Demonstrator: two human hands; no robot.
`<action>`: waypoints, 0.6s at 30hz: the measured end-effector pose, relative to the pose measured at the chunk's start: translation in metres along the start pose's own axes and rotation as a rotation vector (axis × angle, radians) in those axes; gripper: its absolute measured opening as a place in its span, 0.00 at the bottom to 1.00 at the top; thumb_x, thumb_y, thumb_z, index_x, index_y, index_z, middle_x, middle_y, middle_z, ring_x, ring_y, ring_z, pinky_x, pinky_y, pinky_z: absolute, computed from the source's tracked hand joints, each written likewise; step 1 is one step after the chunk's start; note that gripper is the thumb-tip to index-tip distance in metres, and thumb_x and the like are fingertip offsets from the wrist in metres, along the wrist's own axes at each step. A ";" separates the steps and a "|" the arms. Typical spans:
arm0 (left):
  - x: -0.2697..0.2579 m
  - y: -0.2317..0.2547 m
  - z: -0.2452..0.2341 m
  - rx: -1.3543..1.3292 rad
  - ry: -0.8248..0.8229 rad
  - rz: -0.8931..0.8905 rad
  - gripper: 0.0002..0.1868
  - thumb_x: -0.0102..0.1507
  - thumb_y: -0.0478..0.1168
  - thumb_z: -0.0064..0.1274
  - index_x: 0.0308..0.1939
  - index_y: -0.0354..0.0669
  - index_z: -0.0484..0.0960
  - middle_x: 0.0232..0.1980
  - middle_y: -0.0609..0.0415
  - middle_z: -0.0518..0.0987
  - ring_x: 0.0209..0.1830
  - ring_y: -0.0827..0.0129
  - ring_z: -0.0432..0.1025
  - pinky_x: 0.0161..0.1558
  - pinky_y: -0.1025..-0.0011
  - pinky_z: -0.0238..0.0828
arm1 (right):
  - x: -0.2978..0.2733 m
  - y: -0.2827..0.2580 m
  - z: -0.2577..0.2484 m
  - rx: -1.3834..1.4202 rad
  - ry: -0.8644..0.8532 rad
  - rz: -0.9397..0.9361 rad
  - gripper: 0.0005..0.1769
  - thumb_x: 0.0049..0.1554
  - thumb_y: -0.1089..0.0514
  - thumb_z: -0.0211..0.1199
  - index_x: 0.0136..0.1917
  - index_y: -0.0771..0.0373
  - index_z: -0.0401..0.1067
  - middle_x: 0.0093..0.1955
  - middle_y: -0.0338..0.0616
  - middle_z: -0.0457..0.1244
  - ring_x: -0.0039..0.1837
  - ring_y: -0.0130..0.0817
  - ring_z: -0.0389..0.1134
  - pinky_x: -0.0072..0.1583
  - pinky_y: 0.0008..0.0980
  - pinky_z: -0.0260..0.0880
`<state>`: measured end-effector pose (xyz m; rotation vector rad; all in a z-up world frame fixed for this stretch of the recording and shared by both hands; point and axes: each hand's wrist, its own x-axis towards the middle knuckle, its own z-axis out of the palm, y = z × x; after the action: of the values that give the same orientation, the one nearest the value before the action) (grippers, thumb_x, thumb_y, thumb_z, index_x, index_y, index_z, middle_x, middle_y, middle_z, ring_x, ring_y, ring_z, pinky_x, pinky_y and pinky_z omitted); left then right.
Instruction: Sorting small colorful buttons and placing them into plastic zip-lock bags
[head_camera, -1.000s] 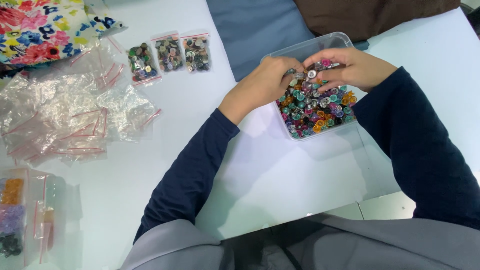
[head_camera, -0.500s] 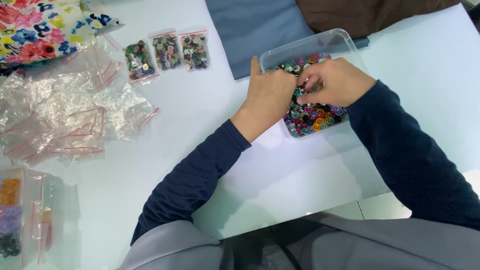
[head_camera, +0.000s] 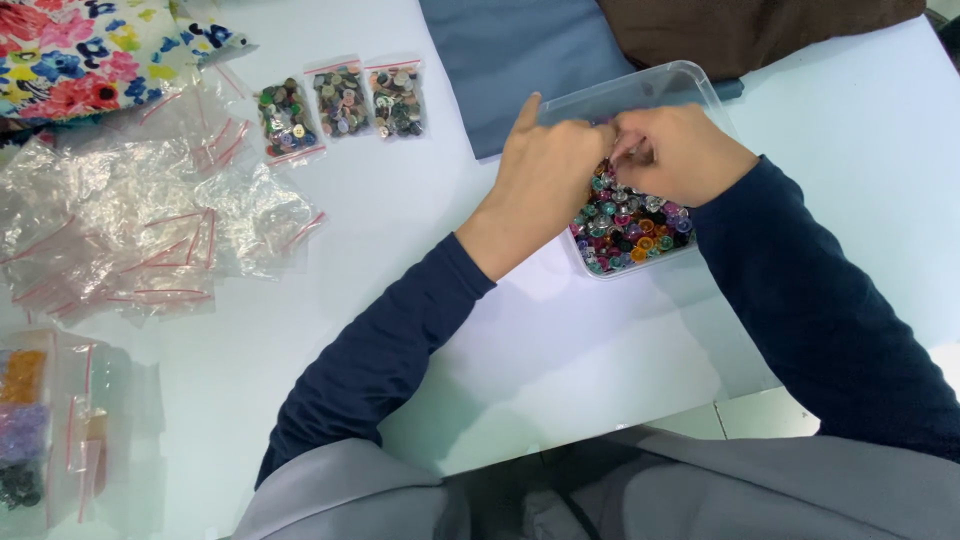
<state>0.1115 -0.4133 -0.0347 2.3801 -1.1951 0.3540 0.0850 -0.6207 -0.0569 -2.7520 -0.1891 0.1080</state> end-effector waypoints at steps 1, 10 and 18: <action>0.000 -0.007 -0.009 0.001 0.002 0.001 0.14 0.51 0.23 0.62 0.37 0.41 0.86 0.30 0.47 0.83 0.30 0.47 0.82 0.68 0.35 0.54 | -0.004 -0.012 -0.011 -0.001 0.002 0.000 0.12 0.53 0.46 0.72 0.45 0.53 0.77 0.41 0.39 0.73 0.49 0.49 0.75 0.48 0.51 0.74; -0.057 -0.074 -0.112 -0.308 -0.039 -0.121 0.08 0.59 0.26 0.57 0.42 0.29 0.86 0.40 0.34 0.80 0.36 0.43 0.81 0.39 0.57 0.80 | -0.024 -0.138 -0.040 0.407 0.163 -0.373 0.10 0.54 0.73 0.65 0.50 0.71 0.77 0.45 0.60 0.69 0.48 0.55 0.75 0.49 0.45 0.75; -0.114 -0.124 -0.094 -0.449 -0.802 -0.380 0.10 0.59 0.41 0.57 0.42 0.45 0.88 0.34 0.58 0.87 0.44 0.59 0.81 0.52 0.62 0.76 | -0.028 -0.199 0.035 0.054 0.067 -0.354 0.10 0.59 0.65 0.58 0.55 0.59 0.68 0.47 0.45 0.63 0.43 0.50 0.73 0.42 0.43 0.74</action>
<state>0.1420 -0.2228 -0.0354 2.2936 -0.9243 -0.9669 0.0309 -0.4290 -0.0132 -2.6170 -0.6391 -0.0726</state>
